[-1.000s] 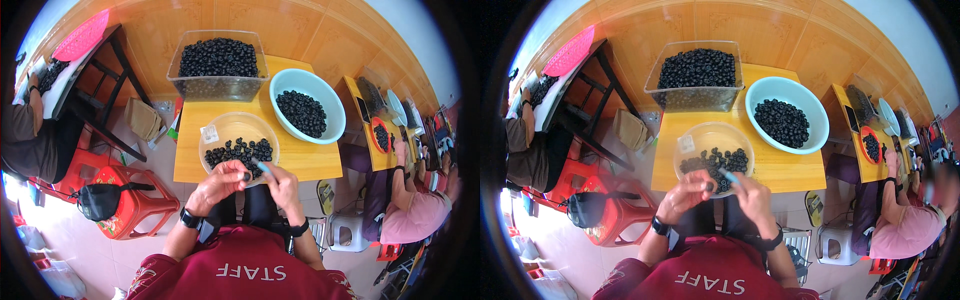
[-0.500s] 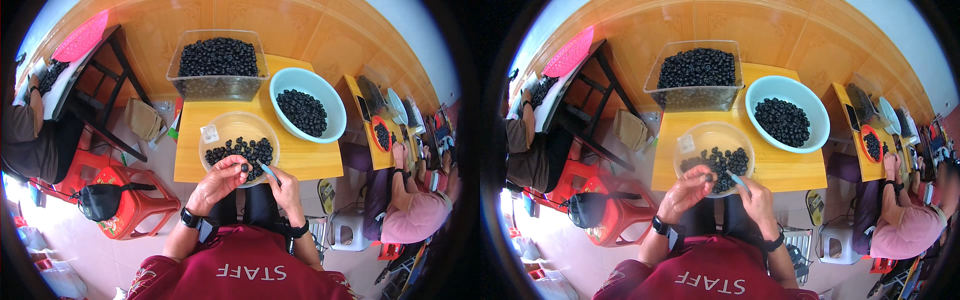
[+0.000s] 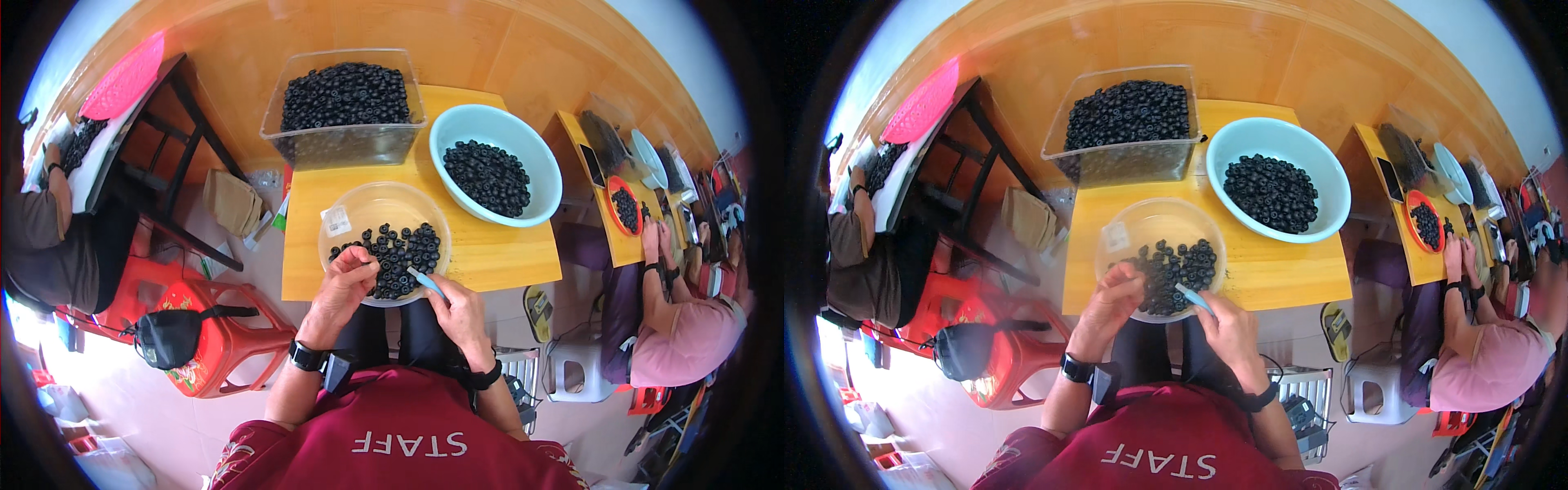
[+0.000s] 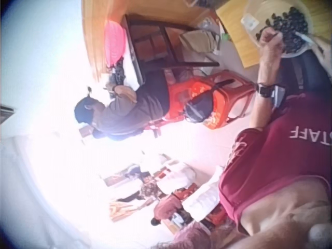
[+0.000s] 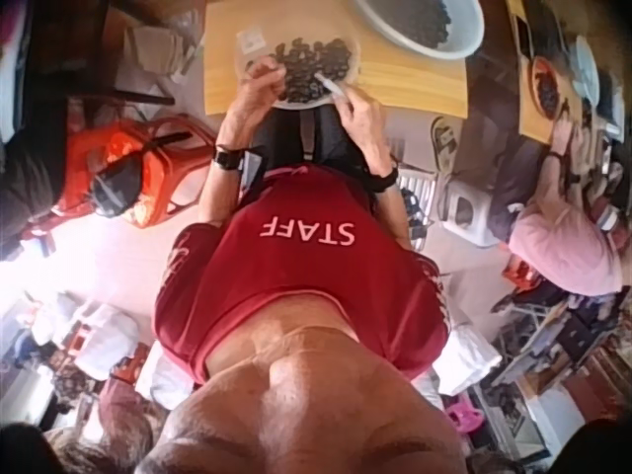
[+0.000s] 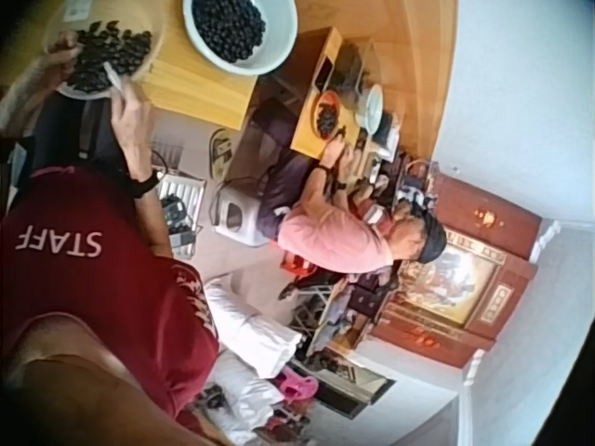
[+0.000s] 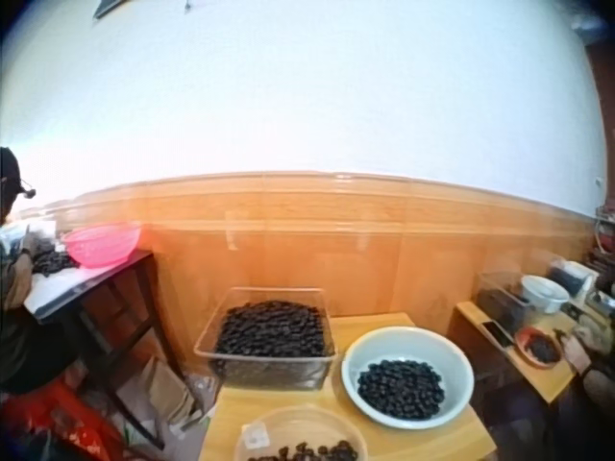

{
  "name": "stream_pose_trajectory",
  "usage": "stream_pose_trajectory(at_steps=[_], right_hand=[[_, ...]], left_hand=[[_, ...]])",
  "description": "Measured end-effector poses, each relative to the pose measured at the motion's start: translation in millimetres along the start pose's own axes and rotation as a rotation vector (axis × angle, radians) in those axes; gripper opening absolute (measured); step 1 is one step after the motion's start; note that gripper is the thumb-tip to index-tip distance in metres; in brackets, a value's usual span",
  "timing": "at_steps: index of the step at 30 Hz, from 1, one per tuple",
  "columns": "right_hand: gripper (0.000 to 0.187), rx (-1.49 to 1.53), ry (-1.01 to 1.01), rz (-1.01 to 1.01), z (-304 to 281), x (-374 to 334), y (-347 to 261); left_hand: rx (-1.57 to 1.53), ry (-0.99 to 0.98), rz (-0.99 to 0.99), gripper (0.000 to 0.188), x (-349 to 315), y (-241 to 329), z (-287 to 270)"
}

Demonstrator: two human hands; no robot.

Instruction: Sorting and trimming small black round parts from a tray into a bowl using a hand tool.

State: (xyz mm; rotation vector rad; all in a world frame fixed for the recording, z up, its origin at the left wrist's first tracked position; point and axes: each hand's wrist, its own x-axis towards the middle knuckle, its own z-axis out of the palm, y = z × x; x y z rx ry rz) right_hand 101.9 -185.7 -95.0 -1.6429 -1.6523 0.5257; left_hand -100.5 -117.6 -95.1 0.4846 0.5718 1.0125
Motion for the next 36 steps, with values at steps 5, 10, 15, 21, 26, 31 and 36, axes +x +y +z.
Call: stream_pose_trajectory(at_steps=[5,10,15,21,26,31,36], right_hand=[[0.018,0.026,0.085,-0.137,1,-5,9],[0.02,0.05,0.087,-0.043,-10,-16,10],[0.022,0.073,0.174,-0.047,-14,-27,18],[0.024,0.089,0.196,0.0,-15,-37,30],[0.024,0.125,0.193,0.029,-11,-39,34],[0.021,0.145,0.204,0.029,-12,-32,29],[0.021,0.138,0.148,0.023,-9,-30,22]], left_hand=[[0.055,-0.002,-0.057,0.01,14,2,8],[0.251,-0.129,-0.281,0.006,46,-2,40],[-0.172,-0.812,-0.371,0.026,162,-30,32],[0.391,-0.157,-0.092,0.071,177,-1,166],[0.466,-0.179,-0.092,0.059,161,20,120],[0.735,-0.103,-0.073,0.036,115,44,49],[0.923,-0.021,-0.056,0.021,73,50,-2]])
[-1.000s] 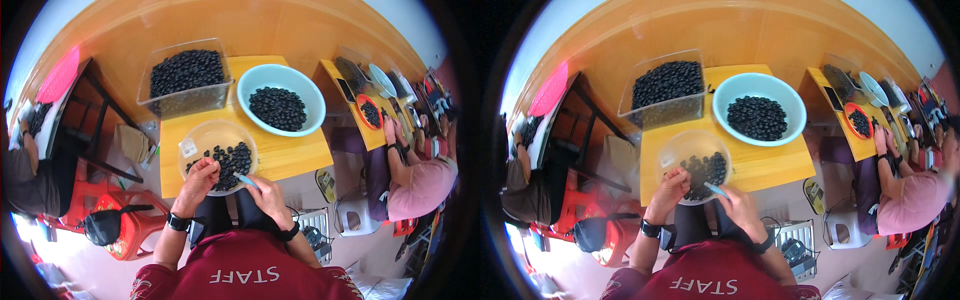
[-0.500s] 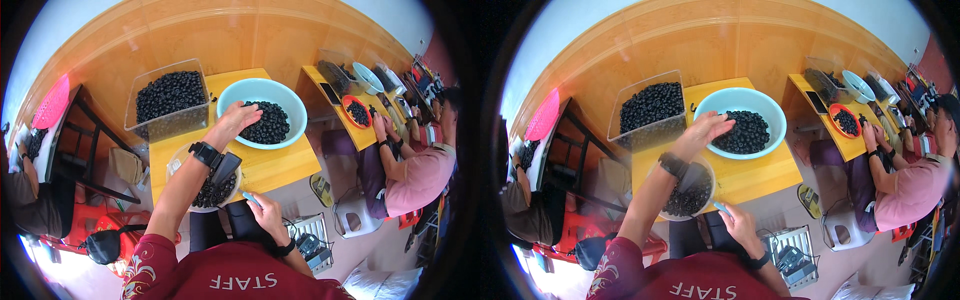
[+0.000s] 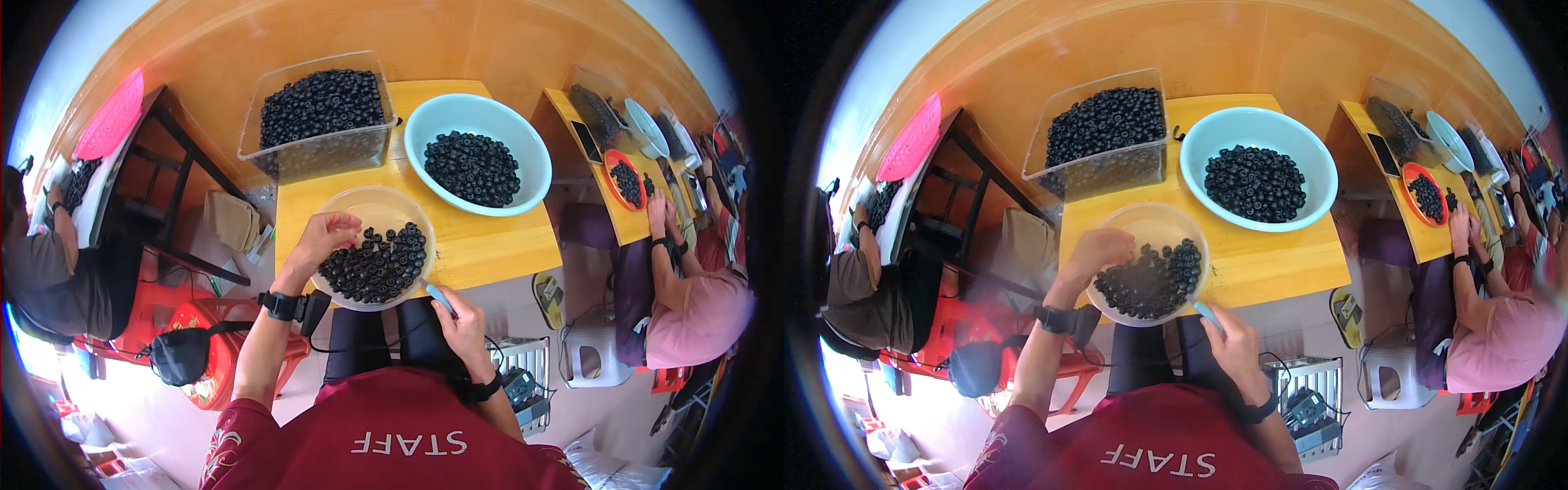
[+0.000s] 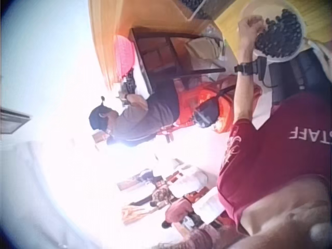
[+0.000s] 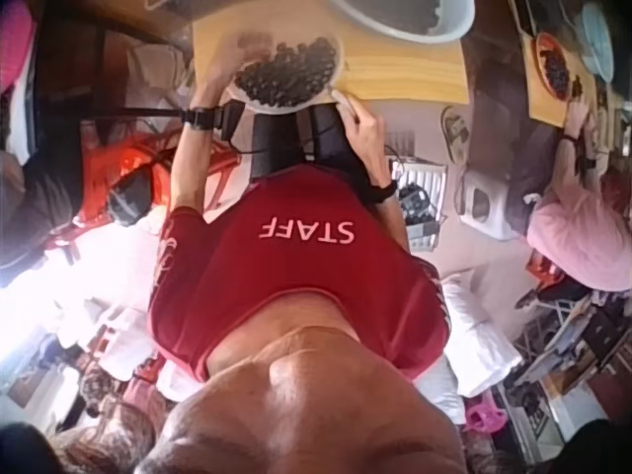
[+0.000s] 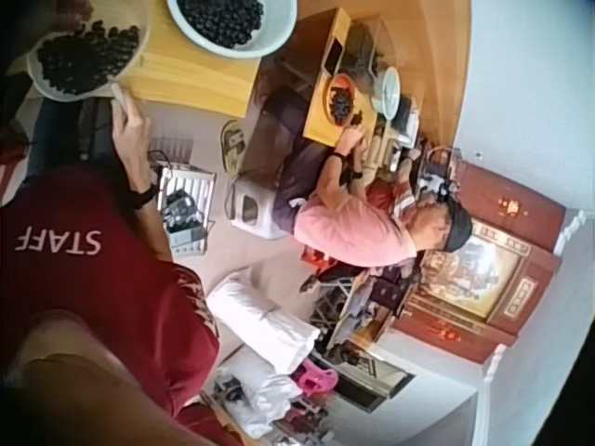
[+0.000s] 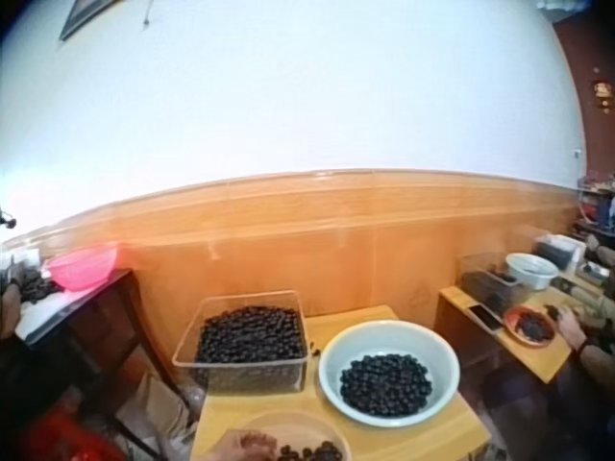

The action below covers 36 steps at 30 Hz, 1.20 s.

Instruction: Sorting and trimming small black round parts from a tray into a bowl using a hand tool.

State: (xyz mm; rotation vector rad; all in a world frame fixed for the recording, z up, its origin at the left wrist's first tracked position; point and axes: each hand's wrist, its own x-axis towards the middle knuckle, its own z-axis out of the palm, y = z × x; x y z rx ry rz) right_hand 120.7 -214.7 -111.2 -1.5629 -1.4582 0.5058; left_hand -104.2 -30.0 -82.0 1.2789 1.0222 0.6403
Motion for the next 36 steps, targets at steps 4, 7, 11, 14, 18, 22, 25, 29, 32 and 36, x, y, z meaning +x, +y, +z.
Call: stream_pose_trajectory(at_steps=[4,7,11,14,18,22,25,29,32,36], right_hand=[[0.021,-0.023,-0.063,-0.001,2,1,-3],[0.021,-0.017,-0.021,-0.047,7,0,-2],[0.017,-0.017,-0.011,-0.048,10,-2,-5],[0.016,-0.009,-0.03,-0.048,10,0,-13],[0.016,0.004,-0.006,-0.042,10,-1,-13],[0.016,-0.004,-0.008,-0.051,9,-1,-10],[0.018,-0.023,-0.017,-0.05,10,-1,-8],[0.02,0.031,-0.023,-0.029,8,6,-13],[0.02,0.041,-0.027,-0.081,10,17,-18],[0.021,0.06,-0.036,-0.142,12,28,-35]], left_hand=[[0.388,0.158,0.211,0.016,-3,-37,-7],[0.654,0.253,0.279,0.018,10,-46,-3],[0.637,0.344,0.381,0.013,23,-35,18],[0.758,0.277,0.417,0.016,40,-46,19],[0.845,0.139,0.464,0.017,50,-51,16],[0.741,0.14,0.309,0.022,47,-44,16],[0.458,0.146,0.142,0.012,33,-28,14],[-0.082,-0.011,-0.02,0.011,-3,-7,15],[-0.812,-0.221,-0.018,0.017,-27,-18,21],[-0.988,-0.353,0.005,0.02,-45,-34,38]])
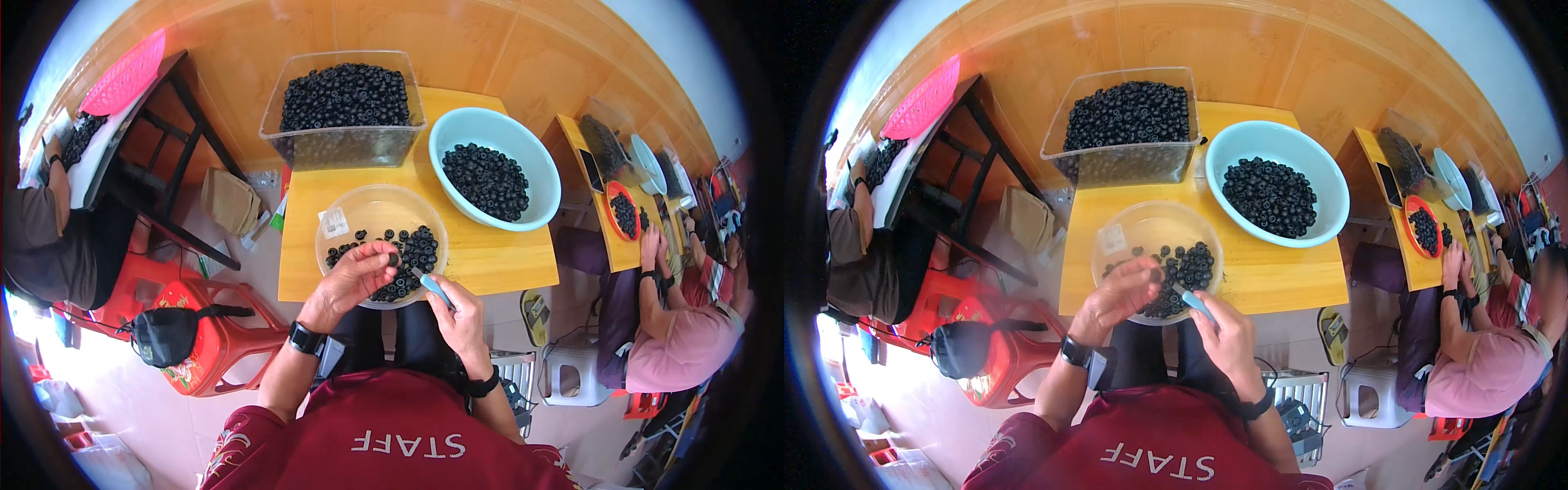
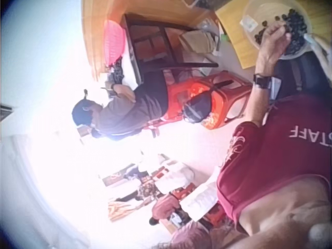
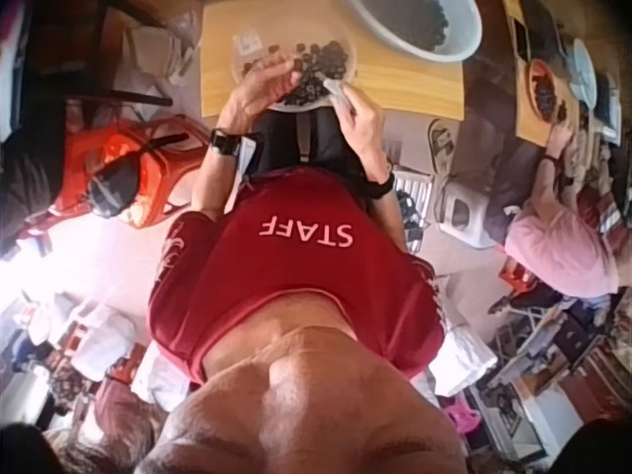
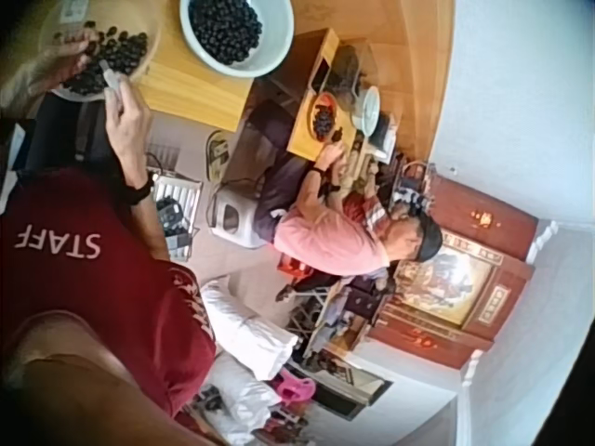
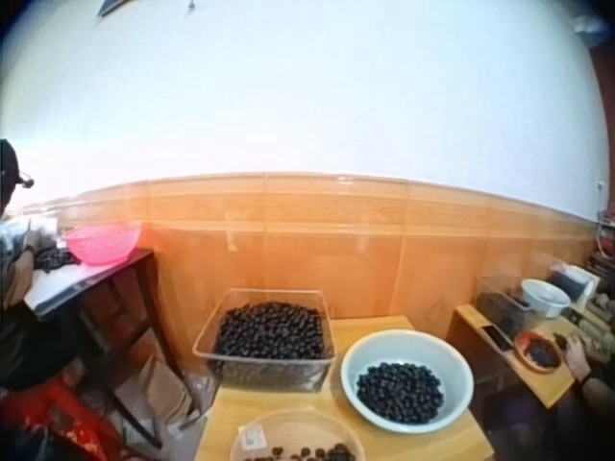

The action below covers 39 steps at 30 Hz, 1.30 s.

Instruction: Sorting and trimming small black round parts from a tray into a bowl using a hand tool.

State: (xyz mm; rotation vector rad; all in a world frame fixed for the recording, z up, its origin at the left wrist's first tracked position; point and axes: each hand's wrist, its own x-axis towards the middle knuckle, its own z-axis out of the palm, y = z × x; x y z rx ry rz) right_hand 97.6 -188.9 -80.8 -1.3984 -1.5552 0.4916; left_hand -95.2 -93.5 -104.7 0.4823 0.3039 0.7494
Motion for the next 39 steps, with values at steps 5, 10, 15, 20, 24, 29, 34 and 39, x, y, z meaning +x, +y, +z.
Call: stream_pose_trajectory(at_steps=[5,10,15,20,24,29,34,39], right_hand=[[0.022,-0.043,-0.091,-0.059,3,8,-13],[0.024,-0.095,-0.131,-0.078,4,8,-13],[0.024,-0.126,-0.153,-0.095,3,9,-16],[0.023,-0.101,-0.148,-0.086,4,9,-15],[0.022,-0.102,-0.167,-0.109,3,12,-17],[0.022,-0.094,-0.199,-0.14,2,16,-18],[0.021,-0.061,-0.203,-0.18,10,21,-12],[0.019,-0.242,-0.136,-0.008,14,29,11]], left_hand=[[-0.035,0.118,0.004,0.018,-8,-14,11],[-0.023,0.142,0.005,0.019,-12,-14,16],[-0.04,0.103,0.0,0.017,-14,-14,13],[-0.072,0.072,0.001,0.015,-16,-14,14],[-0.082,0.098,0.008,0.013,-17,-14,14],[-0.071,0.087,0.023,0.01,-19,-12,12],[-0.052,0.071,0.033,0.007,-22,-5,9],[-0.034,0.003,0.029,0.007,-36,0,21]])
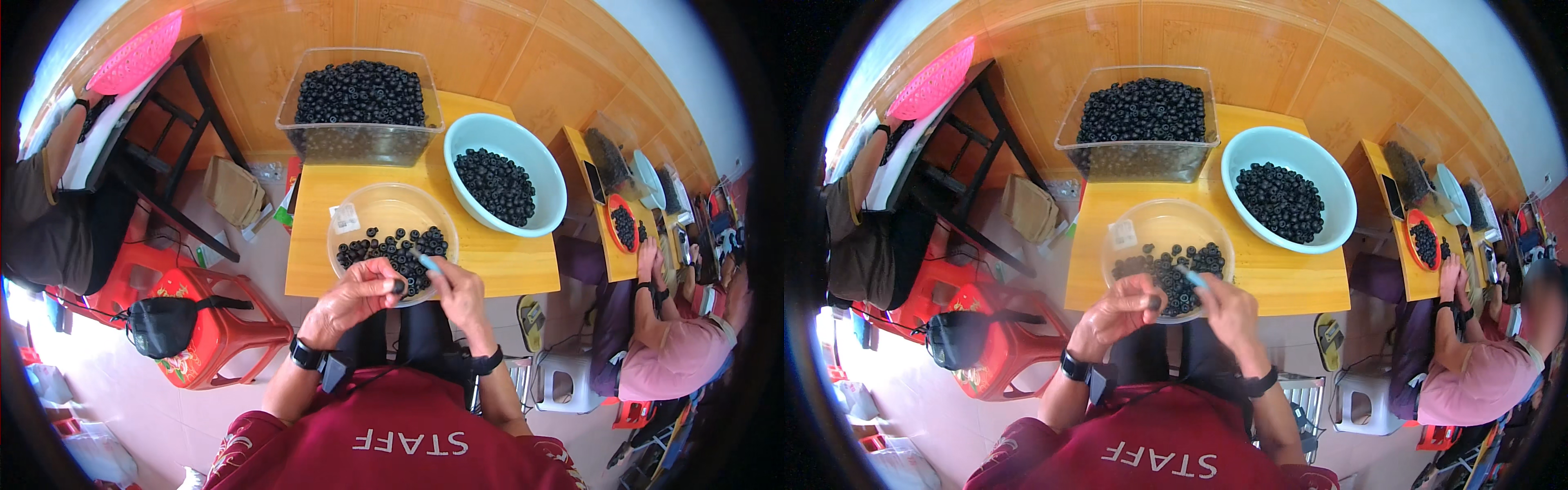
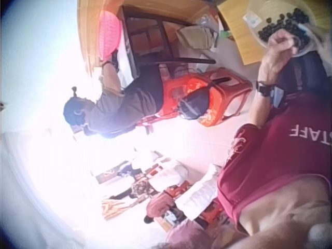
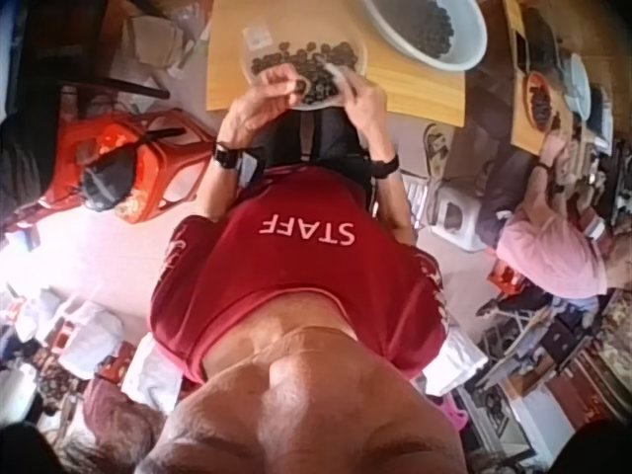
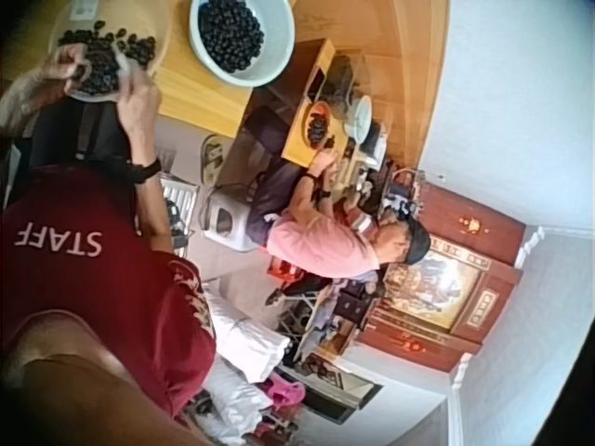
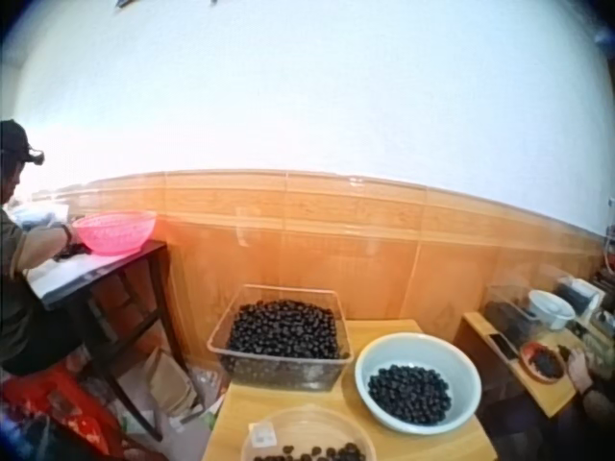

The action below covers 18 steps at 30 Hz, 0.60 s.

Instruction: Sorting and trimming small black round parts from a tray into a bowl using a hand tool.

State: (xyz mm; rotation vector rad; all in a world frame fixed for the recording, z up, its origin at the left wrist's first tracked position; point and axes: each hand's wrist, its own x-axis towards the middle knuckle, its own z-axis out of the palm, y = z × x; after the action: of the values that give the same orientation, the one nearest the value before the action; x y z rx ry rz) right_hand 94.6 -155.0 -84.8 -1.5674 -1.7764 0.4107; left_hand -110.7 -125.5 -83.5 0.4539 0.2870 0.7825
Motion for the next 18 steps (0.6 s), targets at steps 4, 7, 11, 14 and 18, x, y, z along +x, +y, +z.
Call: stream_pose_trajectory(at_steps=[4,7,11,14,18], right_hand=[[0.018,0.035,0.027,0.019,-9,0,3],[0.017,0.056,-0.003,0.047,-8,-2,-3],[0.017,0.041,0.003,0.046,-3,-9,0],[0.018,0.051,0.019,0.046,-2,-13,-3],[0.018,0.043,0.03,0.05,-1,-15,-2]], left_hand=[[0.006,-0.006,0.035,0.014,1,-1,0],[-0.038,0.032,0.027,0.015,1,-2,-1],[-0.082,0.063,0.021,0.017,3,-3,-3],[-0.09,0.085,0.04,0.021,3,-4,-8],[-0.105,0.073,0.04,0.022,5,-3,-6]])
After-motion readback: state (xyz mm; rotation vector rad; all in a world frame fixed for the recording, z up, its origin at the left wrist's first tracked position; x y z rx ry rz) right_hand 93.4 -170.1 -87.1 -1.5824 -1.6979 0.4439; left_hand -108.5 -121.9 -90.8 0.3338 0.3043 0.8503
